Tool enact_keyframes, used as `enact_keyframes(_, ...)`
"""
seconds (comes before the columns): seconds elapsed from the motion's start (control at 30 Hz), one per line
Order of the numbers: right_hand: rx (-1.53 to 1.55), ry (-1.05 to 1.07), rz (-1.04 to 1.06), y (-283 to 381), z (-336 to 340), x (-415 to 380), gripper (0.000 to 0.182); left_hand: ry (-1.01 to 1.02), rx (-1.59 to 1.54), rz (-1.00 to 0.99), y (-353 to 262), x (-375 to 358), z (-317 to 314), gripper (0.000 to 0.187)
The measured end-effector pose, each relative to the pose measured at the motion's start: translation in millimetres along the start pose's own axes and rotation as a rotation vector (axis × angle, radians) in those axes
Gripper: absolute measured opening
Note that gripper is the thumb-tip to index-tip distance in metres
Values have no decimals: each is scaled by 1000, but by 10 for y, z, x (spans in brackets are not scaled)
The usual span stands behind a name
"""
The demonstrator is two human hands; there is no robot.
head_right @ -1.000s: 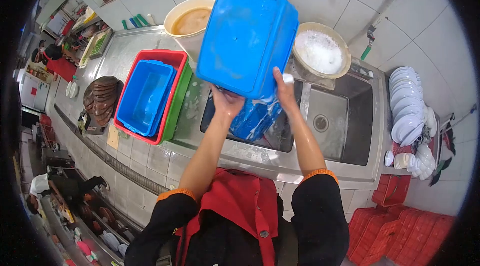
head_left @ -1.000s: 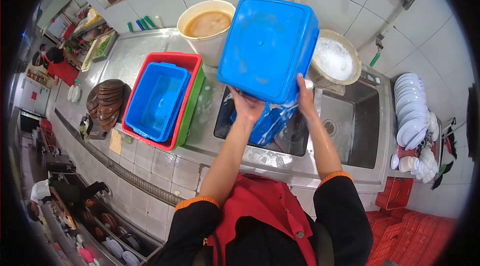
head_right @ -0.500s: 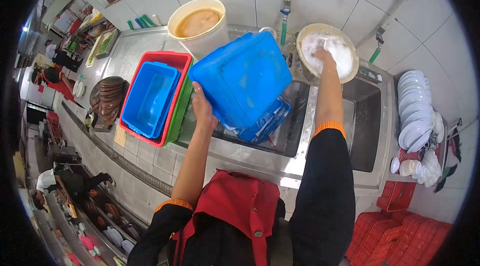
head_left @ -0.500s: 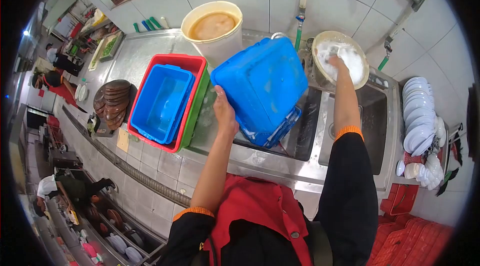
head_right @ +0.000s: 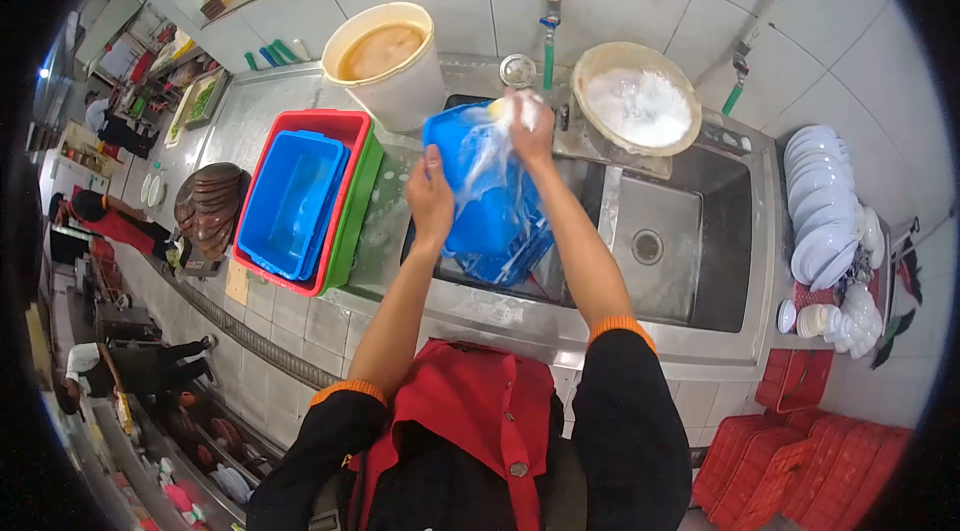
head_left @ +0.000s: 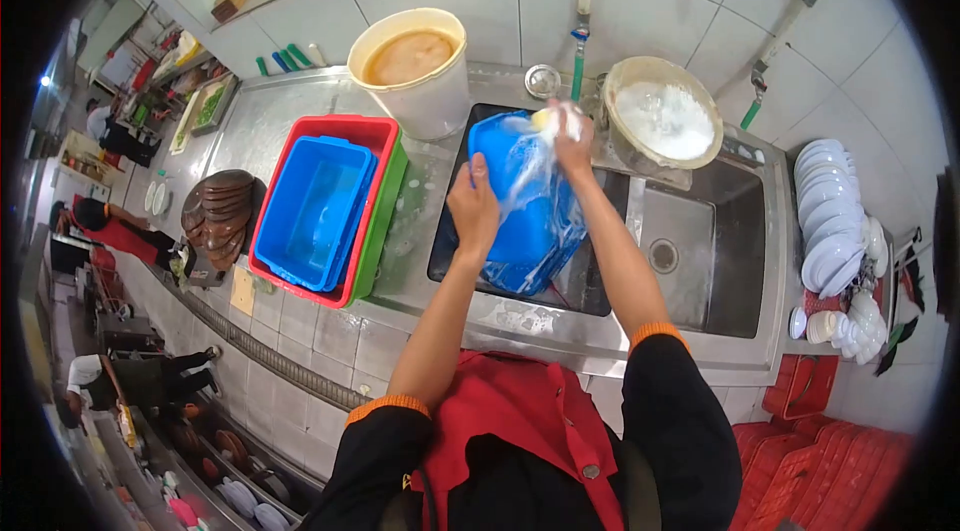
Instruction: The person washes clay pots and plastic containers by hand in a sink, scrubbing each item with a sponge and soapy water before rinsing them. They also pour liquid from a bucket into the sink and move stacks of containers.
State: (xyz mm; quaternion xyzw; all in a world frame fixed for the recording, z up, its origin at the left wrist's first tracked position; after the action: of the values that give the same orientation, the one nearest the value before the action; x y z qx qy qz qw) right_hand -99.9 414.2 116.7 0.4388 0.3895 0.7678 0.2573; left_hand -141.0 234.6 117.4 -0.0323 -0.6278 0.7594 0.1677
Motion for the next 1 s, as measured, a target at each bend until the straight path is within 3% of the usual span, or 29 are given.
enact_keyframes(0.03,74,-48,-171,-276,-99,47,27,-21,-74,-19,24,-26,89,50)
enact_keyframes(0.1,-330,-29,-205,-700,-174,195,40,-44,-147,-37,62,-9,218,51)
enact_keyframes(0.2,-418,106,-234,-817,-130,-182,48,-227,-500,117,220,5,385,57)
enact_keyframes(0.27,-400,-121,-69,-700,-177,-832,49,-266,-582,198,265,-54,418,63)
enact_keyframes(0.33,-494,-222,-225,-600,-159,-1225,51,-421,-704,363,490,-123,431,70)
enact_keyframes(0.37,-505,-215,-228,-606,-99,-1190,51,-369,-739,475,746,-171,412,77)
enact_keyframes(0.43,172,-280,-827,-758,19,-1059,59,-290,-803,558,1039,-362,415,79)
enact_keyframes(0.47,566,-280,-827,-995,-11,-1000,60,-203,-872,621,1200,-437,407,82)
enact_keyframes(0.53,554,-306,-1092,-1123,60,-912,52,-91,-970,622,1527,-484,489,84)
enact_keyframes(0.57,550,-305,-1093,-1220,101,-943,52,-4,-1049,668,1533,-540,521,84)
enact_keyframes(0.63,733,96,-1200,-1441,-29,-957,45,52,-1141,632,1707,-532,533,76)
enact_keyframes(0.67,730,109,-1200,-1487,-33,-924,45,40,-1144,628,1908,-509,541,76)
enact_keyframes(0.73,752,94,-1074,-1385,13,-800,40,-36,-710,604,2155,-367,654,58)
enact_keyframes(0.77,760,28,-1083,-1387,25,-728,38,100,-212,836,2226,-296,805,38)
enact_keyframes(0.8,646,-26,-1053,-1436,64,-648,42,94,-208,848,2139,-348,890,38)
enact_keyframes(0.87,682,-71,-1079,-1561,24,-589,49,-36,-30,454,1788,-237,1044,29)
enact_keyframes(0.93,647,-97,-1081,-1803,-85,-619,52,-173,-88,138,1263,-275,1404,25)
enact_keyframes(1.0,594,-127,-1108,-2014,-83,-752,55,-369,181,-102,717,-279,1857,22)
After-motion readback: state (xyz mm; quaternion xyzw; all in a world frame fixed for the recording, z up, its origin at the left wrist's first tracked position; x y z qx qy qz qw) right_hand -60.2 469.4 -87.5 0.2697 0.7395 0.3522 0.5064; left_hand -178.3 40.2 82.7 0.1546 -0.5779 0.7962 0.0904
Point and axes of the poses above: each hand's wrist, its own x-axis towards the middle knuckle, its own z-axis out of the back of the hand, y = z × x, the point moved 3 cm from there along x, towards the middle knuckle, and after that the axes turned 10 degrees about -x, right-handed, at the moved point
